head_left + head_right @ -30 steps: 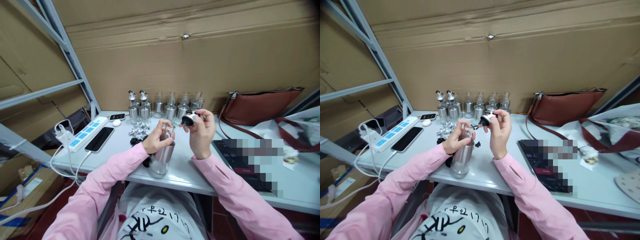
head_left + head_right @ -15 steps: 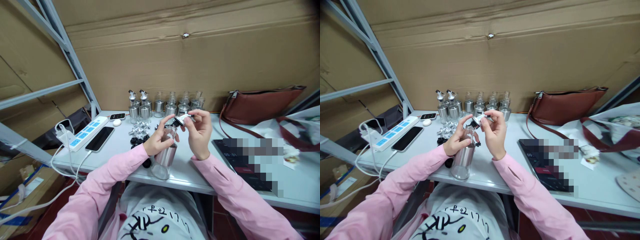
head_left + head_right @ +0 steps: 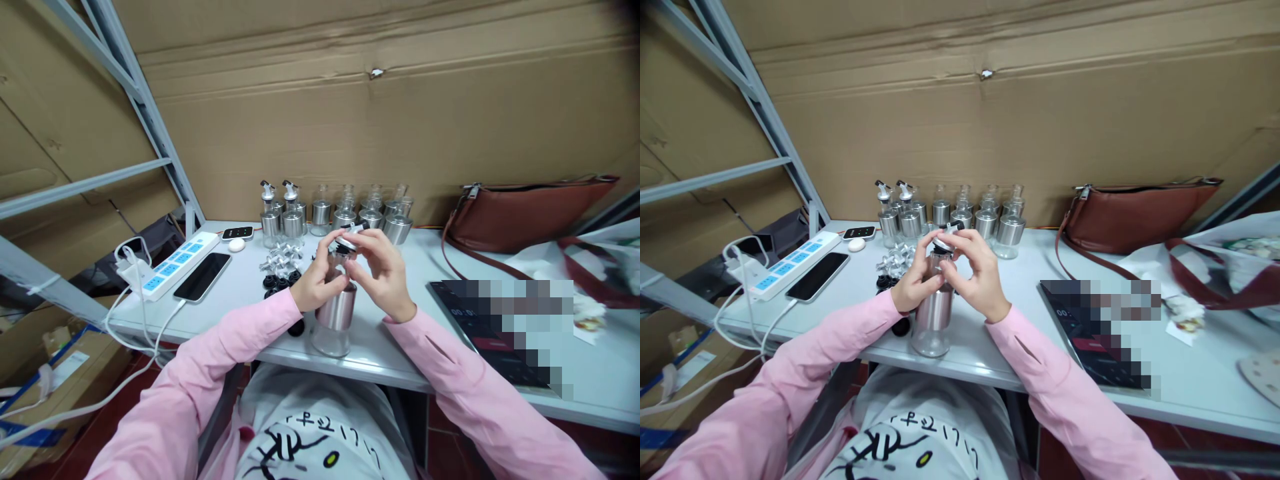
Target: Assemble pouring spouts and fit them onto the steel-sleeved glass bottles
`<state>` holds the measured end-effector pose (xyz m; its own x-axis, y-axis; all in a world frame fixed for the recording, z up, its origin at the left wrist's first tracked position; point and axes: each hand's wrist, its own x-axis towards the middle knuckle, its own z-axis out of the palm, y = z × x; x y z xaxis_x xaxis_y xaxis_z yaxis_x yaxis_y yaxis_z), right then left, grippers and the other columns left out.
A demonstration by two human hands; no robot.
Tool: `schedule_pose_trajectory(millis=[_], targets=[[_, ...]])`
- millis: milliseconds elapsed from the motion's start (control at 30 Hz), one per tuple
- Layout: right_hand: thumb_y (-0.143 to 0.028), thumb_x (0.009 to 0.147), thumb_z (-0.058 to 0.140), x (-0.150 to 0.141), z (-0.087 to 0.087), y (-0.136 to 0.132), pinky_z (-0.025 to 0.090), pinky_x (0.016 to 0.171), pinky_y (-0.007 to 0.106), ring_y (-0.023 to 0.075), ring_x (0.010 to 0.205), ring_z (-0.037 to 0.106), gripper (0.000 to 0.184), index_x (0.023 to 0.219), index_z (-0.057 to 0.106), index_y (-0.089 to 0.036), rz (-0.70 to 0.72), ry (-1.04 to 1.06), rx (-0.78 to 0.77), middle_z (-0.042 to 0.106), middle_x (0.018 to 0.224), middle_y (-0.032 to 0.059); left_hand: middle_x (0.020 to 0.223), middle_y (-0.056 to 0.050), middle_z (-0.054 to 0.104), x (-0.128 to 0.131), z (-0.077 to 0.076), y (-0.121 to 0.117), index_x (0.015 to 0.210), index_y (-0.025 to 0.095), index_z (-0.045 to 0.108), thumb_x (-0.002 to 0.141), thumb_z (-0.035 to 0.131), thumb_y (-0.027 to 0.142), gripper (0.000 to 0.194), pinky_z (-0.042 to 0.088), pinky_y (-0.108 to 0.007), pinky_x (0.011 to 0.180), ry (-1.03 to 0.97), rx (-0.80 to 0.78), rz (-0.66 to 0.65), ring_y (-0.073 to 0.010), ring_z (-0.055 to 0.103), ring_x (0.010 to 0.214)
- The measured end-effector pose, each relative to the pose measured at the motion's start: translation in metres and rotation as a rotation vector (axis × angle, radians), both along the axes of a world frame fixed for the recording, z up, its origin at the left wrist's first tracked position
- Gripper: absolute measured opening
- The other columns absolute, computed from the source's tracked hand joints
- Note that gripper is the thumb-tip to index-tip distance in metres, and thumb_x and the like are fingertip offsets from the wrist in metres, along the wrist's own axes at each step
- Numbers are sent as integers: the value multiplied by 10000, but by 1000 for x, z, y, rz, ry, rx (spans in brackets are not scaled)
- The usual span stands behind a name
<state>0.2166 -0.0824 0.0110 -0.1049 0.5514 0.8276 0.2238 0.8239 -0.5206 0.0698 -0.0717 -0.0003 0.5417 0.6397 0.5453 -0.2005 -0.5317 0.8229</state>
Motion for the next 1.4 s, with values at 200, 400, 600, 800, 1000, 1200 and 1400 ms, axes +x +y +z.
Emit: schedule_pose_trajectory(millis=[200,400,600,800,1000,1200,1400], targets=[[-226,811,620,-7,-7,1,475,911,358,201,1096,549,393,1191,576,-312,222,115,-154,560,1187,45,878,-30,508,2,-3,0,1337,220,154,814,545,536,726,470,-294,632,-52,-16,43,-124,508,651],[-272,830,612,-8,-3,-2,492,906,345,190,1065,597,318,1146,606,-307,238,153,-215,629,1171,22,910,-33,519,2,-4,0,1281,228,157,825,548,518,667,484,-323,705,-78,-16,30,-145,552,731],[-314,819,625,-7,-1,-1,495,902,346,196,1054,612,282,1100,641,-294,222,154,-259,657,1149,20,981,-48,519,2,-7,1,1241,241,167,816,554,543,650,482,-341,750,-70,-33,44,-157,571,793],[-301,814,635,-8,0,-2,498,902,333,182,1034,624,243,1055,666,-292,224,175,-274,676,1114,14,949,-32,516,2,-10,2,1194,232,187,829,546,536,595,464,-344,779,-80,-33,56,-158,569,826],[-323,811,633,-6,1,-1,502,874,342,191,998,628,206,1003,685,-269,204,146,-245,685,1050,33,941,-21,503,3,-13,3,1125,234,197,835,540,527,537,453,-325,764,-91,-16,44,-138,558,808],[-327,810,630,-6,2,0,498,832,349,189,932,621,174,962,690,-268,186,137,-204,679,969,35,835,18,491,3,-10,0,1095,234,200,837,526,543,517,442,-284,679,-68,-4,49,-111,527,701],[-335,813,626,-6,1,-1,503,794,327,179,891,619,162,944,692,-265,177,137,-200,670,928,29,825,29,466,5,-12,0,1075,240,208,826,539,548,516,440,-274,661,-88,-39,38,-103,516,686]])
